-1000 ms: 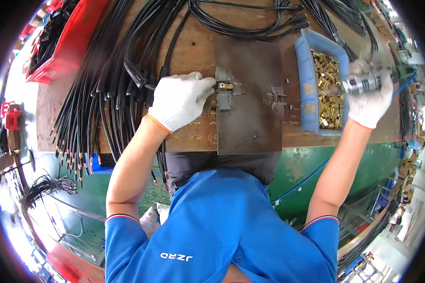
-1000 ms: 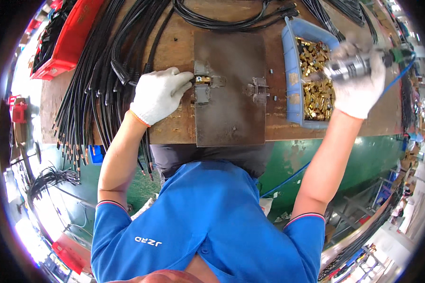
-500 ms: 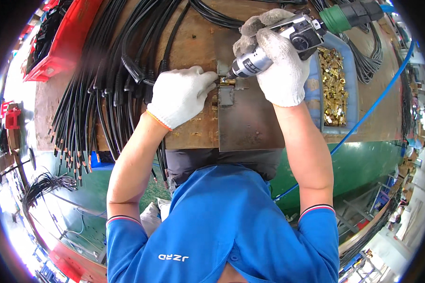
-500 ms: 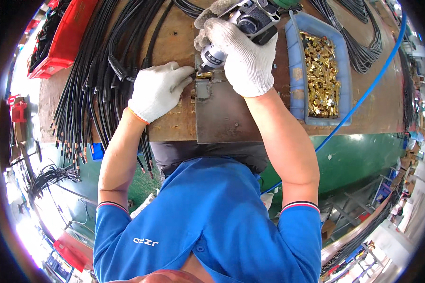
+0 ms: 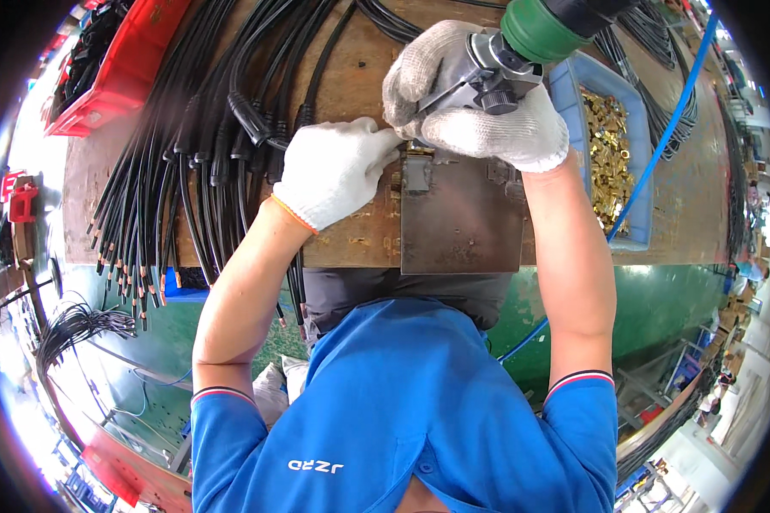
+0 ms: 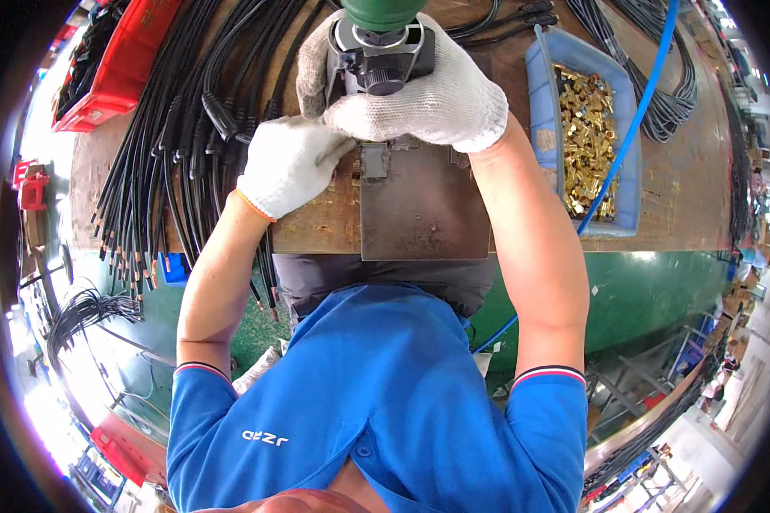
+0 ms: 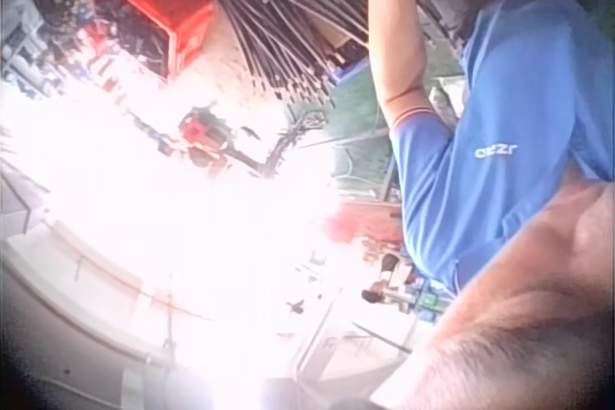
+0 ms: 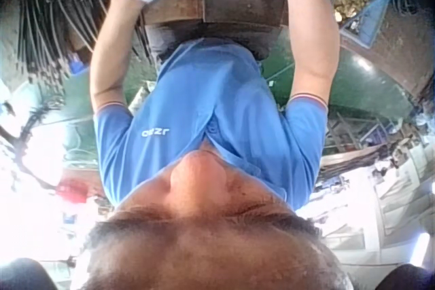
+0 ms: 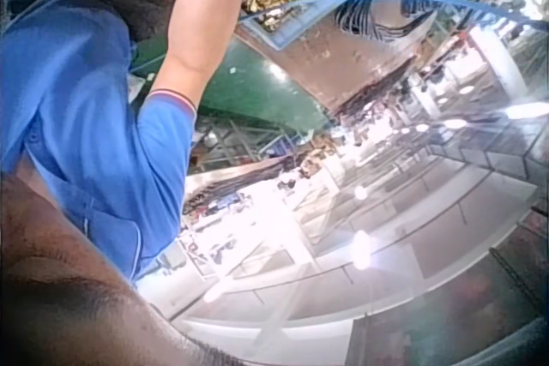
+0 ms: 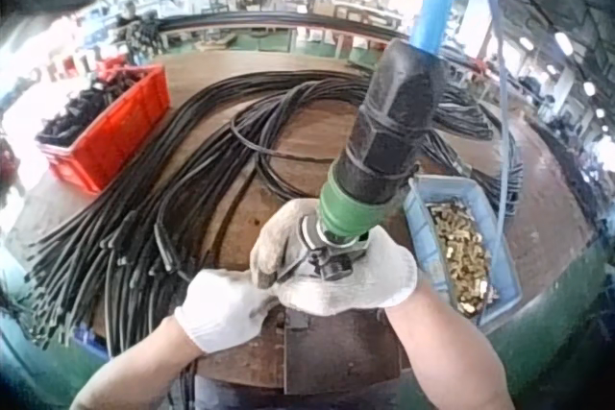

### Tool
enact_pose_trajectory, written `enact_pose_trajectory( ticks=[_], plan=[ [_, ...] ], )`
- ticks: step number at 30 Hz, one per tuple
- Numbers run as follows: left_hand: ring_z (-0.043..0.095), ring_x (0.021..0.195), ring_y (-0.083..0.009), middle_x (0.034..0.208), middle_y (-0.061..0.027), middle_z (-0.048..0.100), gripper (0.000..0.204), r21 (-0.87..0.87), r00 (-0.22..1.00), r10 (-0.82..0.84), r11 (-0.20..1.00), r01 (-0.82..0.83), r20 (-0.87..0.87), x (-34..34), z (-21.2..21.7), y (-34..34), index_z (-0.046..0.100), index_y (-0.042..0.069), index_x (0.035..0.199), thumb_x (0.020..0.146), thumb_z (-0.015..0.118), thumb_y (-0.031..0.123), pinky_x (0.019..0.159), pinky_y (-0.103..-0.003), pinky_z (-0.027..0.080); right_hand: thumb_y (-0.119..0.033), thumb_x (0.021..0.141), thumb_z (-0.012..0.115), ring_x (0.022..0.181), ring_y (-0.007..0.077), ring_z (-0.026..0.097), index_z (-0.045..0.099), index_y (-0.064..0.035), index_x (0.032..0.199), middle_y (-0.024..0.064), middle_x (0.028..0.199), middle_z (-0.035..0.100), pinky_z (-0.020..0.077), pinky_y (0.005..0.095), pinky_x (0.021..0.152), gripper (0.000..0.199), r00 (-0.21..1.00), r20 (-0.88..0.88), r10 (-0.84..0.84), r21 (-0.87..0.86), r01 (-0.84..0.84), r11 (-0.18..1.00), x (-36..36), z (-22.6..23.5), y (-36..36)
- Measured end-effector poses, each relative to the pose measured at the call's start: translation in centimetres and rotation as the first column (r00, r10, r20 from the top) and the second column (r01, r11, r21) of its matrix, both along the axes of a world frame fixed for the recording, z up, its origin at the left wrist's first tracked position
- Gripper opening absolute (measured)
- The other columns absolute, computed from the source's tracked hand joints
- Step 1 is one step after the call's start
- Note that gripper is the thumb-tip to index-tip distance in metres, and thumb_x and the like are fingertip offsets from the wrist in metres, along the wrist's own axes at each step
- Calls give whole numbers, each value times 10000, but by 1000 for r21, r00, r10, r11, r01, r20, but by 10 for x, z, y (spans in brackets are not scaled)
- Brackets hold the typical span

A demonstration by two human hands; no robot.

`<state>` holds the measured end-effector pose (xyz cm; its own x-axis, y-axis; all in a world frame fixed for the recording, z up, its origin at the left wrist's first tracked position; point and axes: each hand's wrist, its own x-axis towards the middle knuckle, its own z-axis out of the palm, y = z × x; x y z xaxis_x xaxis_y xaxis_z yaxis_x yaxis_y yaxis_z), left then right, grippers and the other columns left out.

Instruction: The person repeatedly picks up black wires and brass terminals, inserts the terminal onto the wire end, and uses a pneumatic crimping tool to secure the connection. The finished wires are placed on the table, and the process is repeated for multiple units.

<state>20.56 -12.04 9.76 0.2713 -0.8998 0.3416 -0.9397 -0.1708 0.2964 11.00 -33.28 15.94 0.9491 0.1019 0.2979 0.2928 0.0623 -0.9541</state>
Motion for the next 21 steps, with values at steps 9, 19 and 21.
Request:
enact_pose_trajectory(
  ticks=[9,19,21],
  plan=[
    [718,703,-337,814,-95,673,108,25,999,0,1000,-1,35,1,0,1,724,157,981,909,758,230,624,-458,566,40,809,826,1025,250,719,642,-34,1074,148,1074,724,612,381,863,331,953,66,297,37,-299,953,22,-4,-11],
    [712,719,-378,756,-156,693,82,3,1000,6,1000,-6,-20,-2,-2,-1,768,121,903,852,782,183,653,-484,563,100,774,826,865,165,712,667,-32,1036,75,941,728,584,321,775,334,979,20,-204,348,184,919,9,-22,27],
    [712,721,-355,789,-127,685,107,13,1000,-14,1000,14,10,0,-4,0,754,131,952,848,758,157,649,-468,564,110,770,813,845,161,707,657,-41,1019,72,932,723,583,322,763,330,929,116,-350,224,319,921,7,-25,32]
  ],
)
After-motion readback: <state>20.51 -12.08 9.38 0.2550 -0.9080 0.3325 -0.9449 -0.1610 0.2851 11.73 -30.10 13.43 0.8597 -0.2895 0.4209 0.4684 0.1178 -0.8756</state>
